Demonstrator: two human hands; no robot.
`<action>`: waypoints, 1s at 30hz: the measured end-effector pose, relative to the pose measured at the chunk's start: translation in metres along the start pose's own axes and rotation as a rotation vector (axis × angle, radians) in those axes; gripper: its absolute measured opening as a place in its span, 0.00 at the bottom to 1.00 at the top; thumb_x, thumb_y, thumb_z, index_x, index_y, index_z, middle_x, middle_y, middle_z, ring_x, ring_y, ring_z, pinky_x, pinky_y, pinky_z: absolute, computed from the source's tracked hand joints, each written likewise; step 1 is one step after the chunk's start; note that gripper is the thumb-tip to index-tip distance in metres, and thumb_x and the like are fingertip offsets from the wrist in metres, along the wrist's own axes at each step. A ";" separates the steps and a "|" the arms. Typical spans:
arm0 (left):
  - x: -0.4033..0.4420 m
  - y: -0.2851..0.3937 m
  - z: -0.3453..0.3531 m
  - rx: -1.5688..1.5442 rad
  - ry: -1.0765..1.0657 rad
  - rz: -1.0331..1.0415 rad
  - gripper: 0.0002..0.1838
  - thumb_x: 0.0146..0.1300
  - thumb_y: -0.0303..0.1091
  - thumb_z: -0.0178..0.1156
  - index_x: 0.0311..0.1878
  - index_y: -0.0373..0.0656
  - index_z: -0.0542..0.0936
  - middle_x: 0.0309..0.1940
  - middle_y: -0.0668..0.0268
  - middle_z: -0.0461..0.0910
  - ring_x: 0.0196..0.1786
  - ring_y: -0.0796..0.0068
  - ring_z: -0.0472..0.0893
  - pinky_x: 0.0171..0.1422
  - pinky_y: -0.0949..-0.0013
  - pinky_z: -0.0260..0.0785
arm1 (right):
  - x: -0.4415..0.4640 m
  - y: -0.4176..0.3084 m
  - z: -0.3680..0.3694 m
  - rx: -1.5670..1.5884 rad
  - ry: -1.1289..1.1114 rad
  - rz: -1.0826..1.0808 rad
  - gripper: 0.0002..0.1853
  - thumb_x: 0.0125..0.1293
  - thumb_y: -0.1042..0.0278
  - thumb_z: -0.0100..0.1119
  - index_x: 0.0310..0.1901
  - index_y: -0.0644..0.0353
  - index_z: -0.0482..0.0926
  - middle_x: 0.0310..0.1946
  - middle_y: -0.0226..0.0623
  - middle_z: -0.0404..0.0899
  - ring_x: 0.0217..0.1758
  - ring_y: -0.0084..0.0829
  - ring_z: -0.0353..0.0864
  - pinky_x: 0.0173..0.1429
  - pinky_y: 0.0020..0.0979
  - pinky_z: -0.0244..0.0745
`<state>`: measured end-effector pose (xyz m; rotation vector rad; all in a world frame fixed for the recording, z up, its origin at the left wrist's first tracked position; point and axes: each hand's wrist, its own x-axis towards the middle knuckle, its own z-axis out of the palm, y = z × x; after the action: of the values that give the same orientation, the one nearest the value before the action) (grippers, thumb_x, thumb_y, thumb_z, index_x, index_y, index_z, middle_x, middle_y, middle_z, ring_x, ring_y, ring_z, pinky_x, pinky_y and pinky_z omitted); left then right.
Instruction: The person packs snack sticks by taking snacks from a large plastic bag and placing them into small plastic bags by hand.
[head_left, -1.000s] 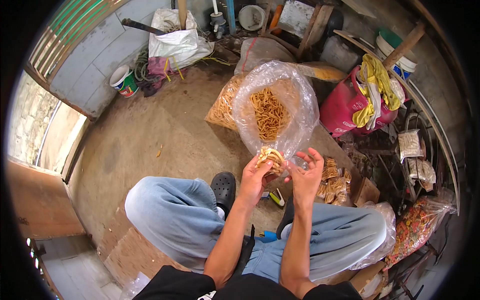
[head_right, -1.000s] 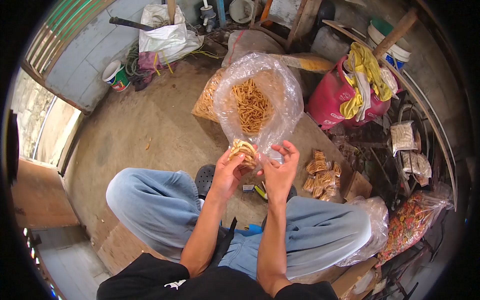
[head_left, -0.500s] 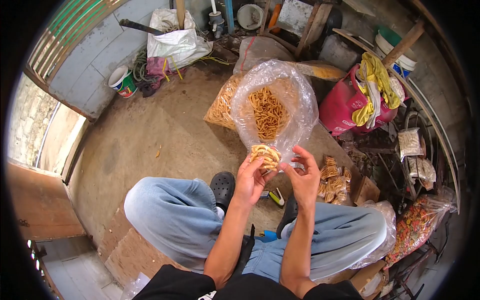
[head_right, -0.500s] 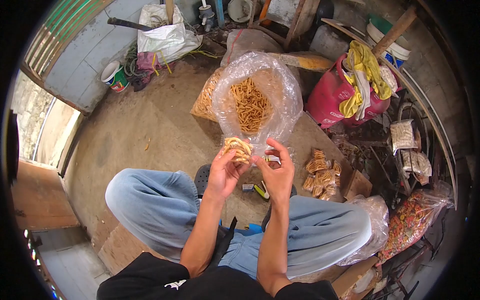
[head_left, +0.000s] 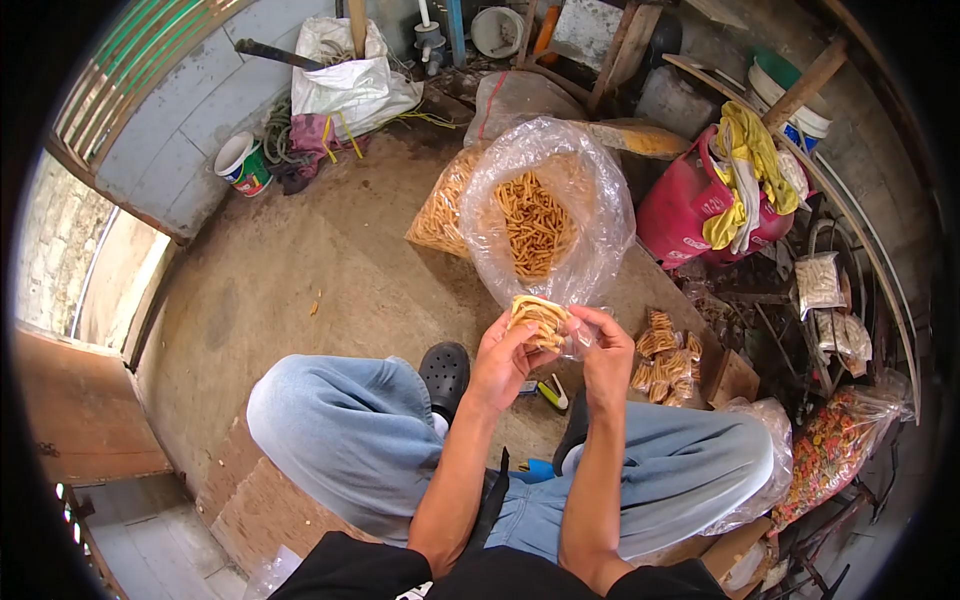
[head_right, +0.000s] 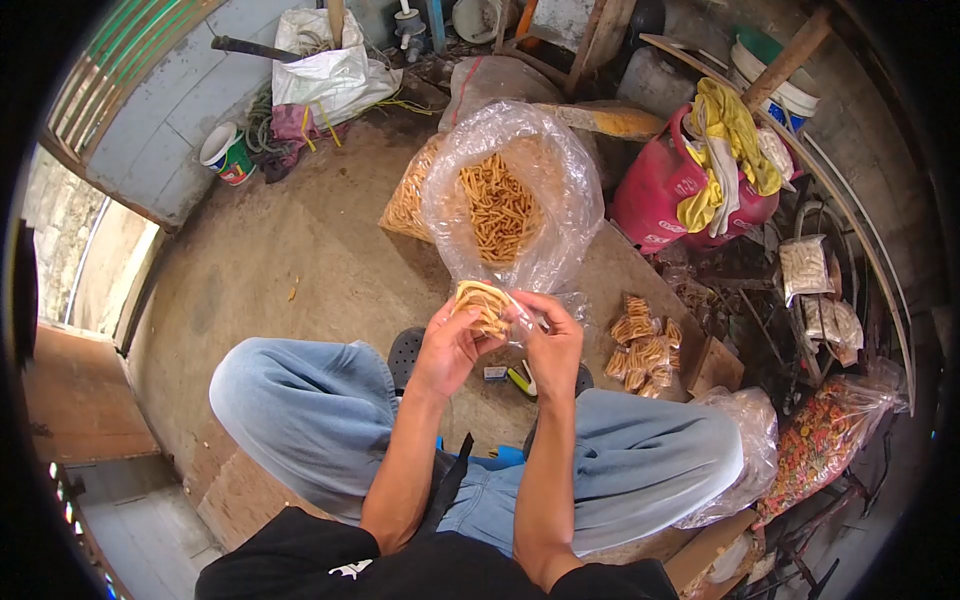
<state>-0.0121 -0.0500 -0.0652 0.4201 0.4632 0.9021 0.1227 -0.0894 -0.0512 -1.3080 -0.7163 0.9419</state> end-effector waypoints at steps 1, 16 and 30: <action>0.000 0.002 0.001 0.001 0.000 0.001 0.20 0.68 0.32 0.48 0.62 0.39 0.66 0.48 0.60 0.78 0.48 0.69 0.82 0.50 0.64 0.80 | -0.001 -0.003 0.001 0.001 0.000 0.000 0.12 0.58 0.80 0.64 0.45 0.65 0.81 0.41 0.35 0.81 0.46 0.22 0.77 0.49 0.22 0.71; -0.002 0.011 -0.004 0.167 0.044 -0.068 0.16 0.67 0.38 0.57 0.53 0.38 0.75 0.42 0.66 0.81 0.44 0.78 0.80 0.45 0.74 0.74 | -0.001 -0.011 -0.006 0.141 0.054 0.112 0.08 0.59 0.77 0.64 0.41 0.66 0.80 0.30 0.29 0.80 0.30 0.16 0.76 0.31 0.18 0.69; -0.002 0.011 -0.001 0.540 0.068 0.169 0.09 0.66 0.29 0.58 0.47 0.37 0.76 0.38 0.70 0.79 0.41 0.86 0.76 0.46 0.79 0.68 | -0.002 -0.027 -0.009 0.306 -0.050 0.282 0.14 0.63 0.67 0.63 0.48 0.64 0.78 0.35 0.29 0.79 0.35 0.17 0.75 0.35 0.20 0.70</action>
<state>-0.0211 -0.0449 -0.0600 0.9342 0.7456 0.9514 0.1339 -0.0960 -0.0262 -1.1324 -0.4092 1.2614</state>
